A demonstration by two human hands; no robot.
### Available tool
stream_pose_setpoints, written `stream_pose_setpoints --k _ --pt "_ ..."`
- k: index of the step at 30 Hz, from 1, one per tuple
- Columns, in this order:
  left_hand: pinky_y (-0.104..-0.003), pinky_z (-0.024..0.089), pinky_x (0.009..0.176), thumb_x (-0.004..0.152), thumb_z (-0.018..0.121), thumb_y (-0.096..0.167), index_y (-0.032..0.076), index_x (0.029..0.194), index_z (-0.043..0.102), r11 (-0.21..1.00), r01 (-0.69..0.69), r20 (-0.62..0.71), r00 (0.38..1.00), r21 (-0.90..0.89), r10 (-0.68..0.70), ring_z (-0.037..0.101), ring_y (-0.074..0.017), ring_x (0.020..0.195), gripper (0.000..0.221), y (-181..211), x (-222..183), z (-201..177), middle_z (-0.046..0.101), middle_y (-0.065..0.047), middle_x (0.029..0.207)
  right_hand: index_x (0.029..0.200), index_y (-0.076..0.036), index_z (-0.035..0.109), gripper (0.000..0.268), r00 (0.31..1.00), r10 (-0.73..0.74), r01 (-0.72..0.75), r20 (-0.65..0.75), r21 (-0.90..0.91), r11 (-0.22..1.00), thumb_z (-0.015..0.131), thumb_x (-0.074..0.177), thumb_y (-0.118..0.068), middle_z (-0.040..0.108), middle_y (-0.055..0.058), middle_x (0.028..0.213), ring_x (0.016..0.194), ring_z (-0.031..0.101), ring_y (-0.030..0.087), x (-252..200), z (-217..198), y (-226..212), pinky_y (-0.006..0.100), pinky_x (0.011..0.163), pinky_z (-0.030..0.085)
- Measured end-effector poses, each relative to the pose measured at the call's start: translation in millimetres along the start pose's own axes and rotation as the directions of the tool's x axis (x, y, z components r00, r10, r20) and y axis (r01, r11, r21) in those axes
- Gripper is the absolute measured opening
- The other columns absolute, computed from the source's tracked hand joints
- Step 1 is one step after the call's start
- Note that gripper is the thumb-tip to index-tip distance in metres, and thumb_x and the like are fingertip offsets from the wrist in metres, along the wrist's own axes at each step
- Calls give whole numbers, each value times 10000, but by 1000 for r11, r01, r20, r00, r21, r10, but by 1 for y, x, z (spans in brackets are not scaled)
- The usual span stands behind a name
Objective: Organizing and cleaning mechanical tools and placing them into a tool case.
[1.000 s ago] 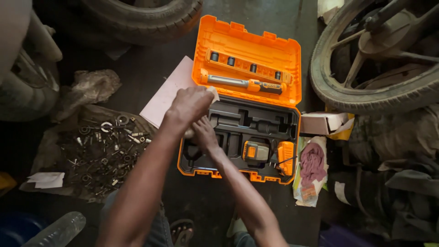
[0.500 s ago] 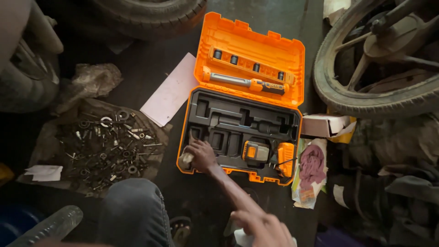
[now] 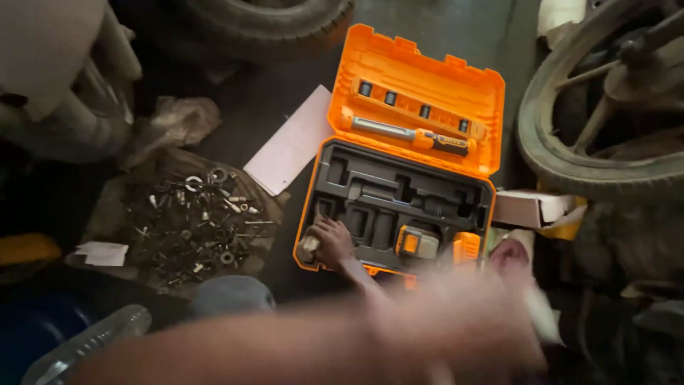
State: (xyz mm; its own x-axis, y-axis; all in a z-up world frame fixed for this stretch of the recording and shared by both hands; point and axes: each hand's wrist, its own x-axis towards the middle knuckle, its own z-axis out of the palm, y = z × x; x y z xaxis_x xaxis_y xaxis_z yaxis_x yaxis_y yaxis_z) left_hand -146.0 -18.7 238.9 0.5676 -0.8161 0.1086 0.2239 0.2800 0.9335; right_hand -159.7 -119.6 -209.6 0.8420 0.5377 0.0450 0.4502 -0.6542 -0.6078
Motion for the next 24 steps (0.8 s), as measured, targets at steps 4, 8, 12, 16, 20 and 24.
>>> stream_pose_setpoints --k 4,8,12,16,20,24 --pt "-290 517 1015 1016 609 170 30 1127 702 949 -86 -100 993 -303 58 644 -133 1123 201 -120 30 -154 695 -18 1148 965 -178 696 386 999 -32 32 -12 -1 999 792 591 -169 712 41 1017 1091 645 283 -8 4 5 430 865 481" --pt "-252 554 509 947 661 132 50 1025 771 827 423 -725 688 371 -27 687 -100 619 158 -225 -21 -288 743 -40 847 982 -188 694 375 1000 -17 17 22 18 1000 785 621 -143 710 29 1027 1125 631 273 -8 3 5 425 891 466" --pt "-268 561 463 925 727 173 0 1012 767 866 400 -853 518 299 55 674 -129 569 197 -405 -77 -396 716 -94 798 958 -152 691 459 999 18 -20 28 64 998 799 512 -140 687 69 1022 1111 598 319 -5 -2 0 455 874 449" --pt "-283 512 432 921 716 156 -4 999 769 889 420 -884 466 182 -40 668 -150 556 186 -467 -98 -409 719 -100 802 984 -179 694 362 999 33 -34 21 55 998 752 641 -79 688 34 998 1120 619 287 -10 6 4 440 904 458" --pt "-312 534 436 934 685 156 44 1085 757 847 529 -877 388 -40 -284 703 -198 557 201 -478 -107 -407 740 -144 903 977 -166 684 341 1000 2 0 -30 48 999 731 657 -57 683 43 1015 1149 617 290 -8 6 5 439 909 458" --pt "-396 640 465 972 622 162 146 1355 632 836 519 -802 414 -179 -429 727 -209 707 384 -513 -119 -432 677 -129 1147 951 -150 686 386 998 7 -2 -56 89 996 731 577 -67 688 72 1045 1126 611 313 -9 6 5 452 882 453"
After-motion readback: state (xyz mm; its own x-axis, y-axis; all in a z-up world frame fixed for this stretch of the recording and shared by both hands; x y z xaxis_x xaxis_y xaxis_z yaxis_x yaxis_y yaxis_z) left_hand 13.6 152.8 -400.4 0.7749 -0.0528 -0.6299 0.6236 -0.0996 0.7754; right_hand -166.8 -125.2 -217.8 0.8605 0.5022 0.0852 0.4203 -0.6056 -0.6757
